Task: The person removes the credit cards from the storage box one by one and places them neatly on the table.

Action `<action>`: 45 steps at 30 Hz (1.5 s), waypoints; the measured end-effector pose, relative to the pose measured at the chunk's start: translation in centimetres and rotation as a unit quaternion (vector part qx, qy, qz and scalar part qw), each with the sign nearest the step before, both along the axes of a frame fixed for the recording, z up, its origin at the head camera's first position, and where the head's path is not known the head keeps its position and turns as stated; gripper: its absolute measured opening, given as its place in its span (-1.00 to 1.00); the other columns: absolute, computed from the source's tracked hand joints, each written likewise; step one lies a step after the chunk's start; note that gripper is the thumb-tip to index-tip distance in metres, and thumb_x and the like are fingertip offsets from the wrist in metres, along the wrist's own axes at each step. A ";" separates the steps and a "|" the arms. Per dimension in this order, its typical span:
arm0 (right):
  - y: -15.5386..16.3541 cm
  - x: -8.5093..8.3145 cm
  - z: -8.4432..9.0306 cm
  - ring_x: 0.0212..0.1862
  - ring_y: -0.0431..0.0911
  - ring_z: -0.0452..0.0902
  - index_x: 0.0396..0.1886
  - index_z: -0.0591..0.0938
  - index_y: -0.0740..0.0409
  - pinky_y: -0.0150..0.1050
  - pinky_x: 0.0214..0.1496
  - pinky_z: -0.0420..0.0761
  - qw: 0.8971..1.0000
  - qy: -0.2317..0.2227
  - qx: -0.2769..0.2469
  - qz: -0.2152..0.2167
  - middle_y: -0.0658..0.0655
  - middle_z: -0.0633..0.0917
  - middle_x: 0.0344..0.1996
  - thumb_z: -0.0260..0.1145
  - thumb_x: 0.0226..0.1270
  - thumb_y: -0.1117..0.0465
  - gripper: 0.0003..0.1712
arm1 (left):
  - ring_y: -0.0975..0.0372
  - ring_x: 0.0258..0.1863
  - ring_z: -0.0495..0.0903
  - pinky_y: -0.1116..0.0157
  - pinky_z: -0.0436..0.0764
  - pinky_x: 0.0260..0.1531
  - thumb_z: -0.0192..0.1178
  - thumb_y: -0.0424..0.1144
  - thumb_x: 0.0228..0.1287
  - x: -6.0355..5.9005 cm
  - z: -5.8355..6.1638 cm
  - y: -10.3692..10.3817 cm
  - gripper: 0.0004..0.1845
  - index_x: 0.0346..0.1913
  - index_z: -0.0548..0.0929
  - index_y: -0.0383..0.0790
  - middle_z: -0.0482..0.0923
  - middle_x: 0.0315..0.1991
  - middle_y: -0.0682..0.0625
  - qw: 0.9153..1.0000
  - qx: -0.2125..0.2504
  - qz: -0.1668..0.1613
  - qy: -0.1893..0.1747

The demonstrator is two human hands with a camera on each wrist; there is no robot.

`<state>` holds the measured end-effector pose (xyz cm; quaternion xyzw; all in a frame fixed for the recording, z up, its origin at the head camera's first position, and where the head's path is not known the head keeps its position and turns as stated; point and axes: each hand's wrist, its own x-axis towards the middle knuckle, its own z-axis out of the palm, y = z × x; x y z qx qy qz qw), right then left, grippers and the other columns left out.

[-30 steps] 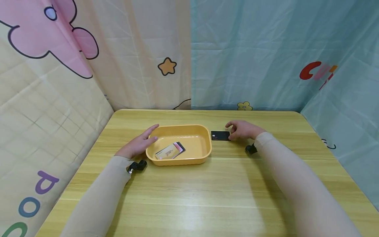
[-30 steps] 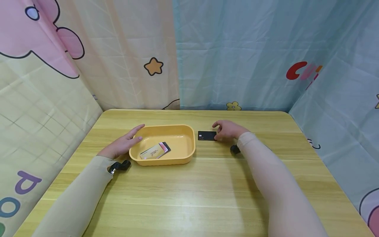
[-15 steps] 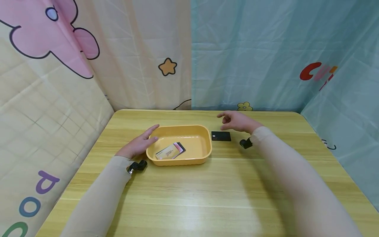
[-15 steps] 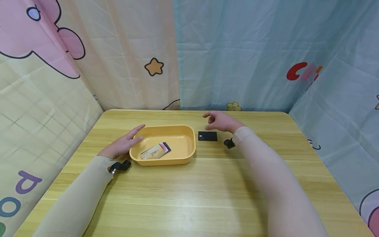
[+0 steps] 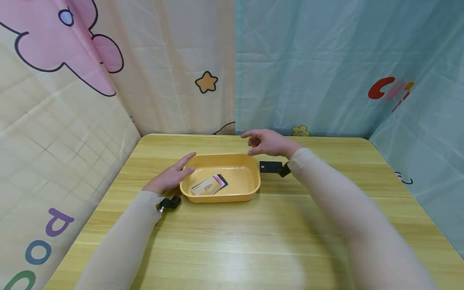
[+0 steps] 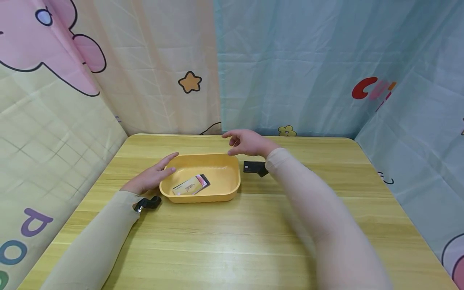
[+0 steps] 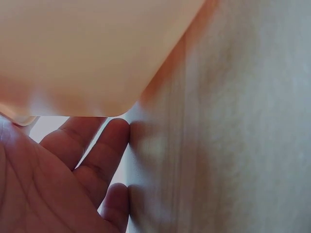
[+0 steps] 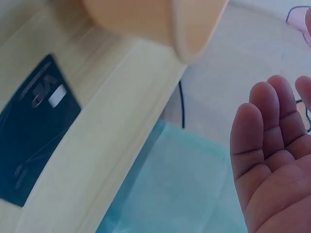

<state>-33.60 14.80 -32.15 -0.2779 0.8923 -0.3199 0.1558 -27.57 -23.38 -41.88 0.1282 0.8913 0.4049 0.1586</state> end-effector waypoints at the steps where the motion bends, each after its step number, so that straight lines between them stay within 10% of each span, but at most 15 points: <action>1: -0.5 0.0 0.1 0.17 0.05 0.56 0.53 0.47 0.03 -0.02 0.28 0.63 1.000 0.001 -0.003 0.005 0.17 0.66 0.10 0.50 0.39 0.20 -0.25 | -0.30 0.68 -0.14 -0.41 -0.06 0.55 -0.10 0.09 0.71 0.0 0.0 0.0 -0.29 0.74 -0.11 0.22 -0.20 0.75 -0.15 1.000 0.002 0.000 0.000; 45: -11.4 0.8 -4.1 0.45 0.08 0.51 0.53 0.51 -0.05 0.03 0.52 0.49 0.986 -0.022 0.075 0.144 0.16 0.62 0.40 0.47 0.42 0.18 -0.29 | -0.22 0.70 -0.21 -0.33 -0.11 0.60 0.08 0.05 0.64 1.4 0.3 -0.7 -0.07 0.73 -0.34 0.16 -0.34 0.75 -0.19 0.998 0.041 -0.032 -0.035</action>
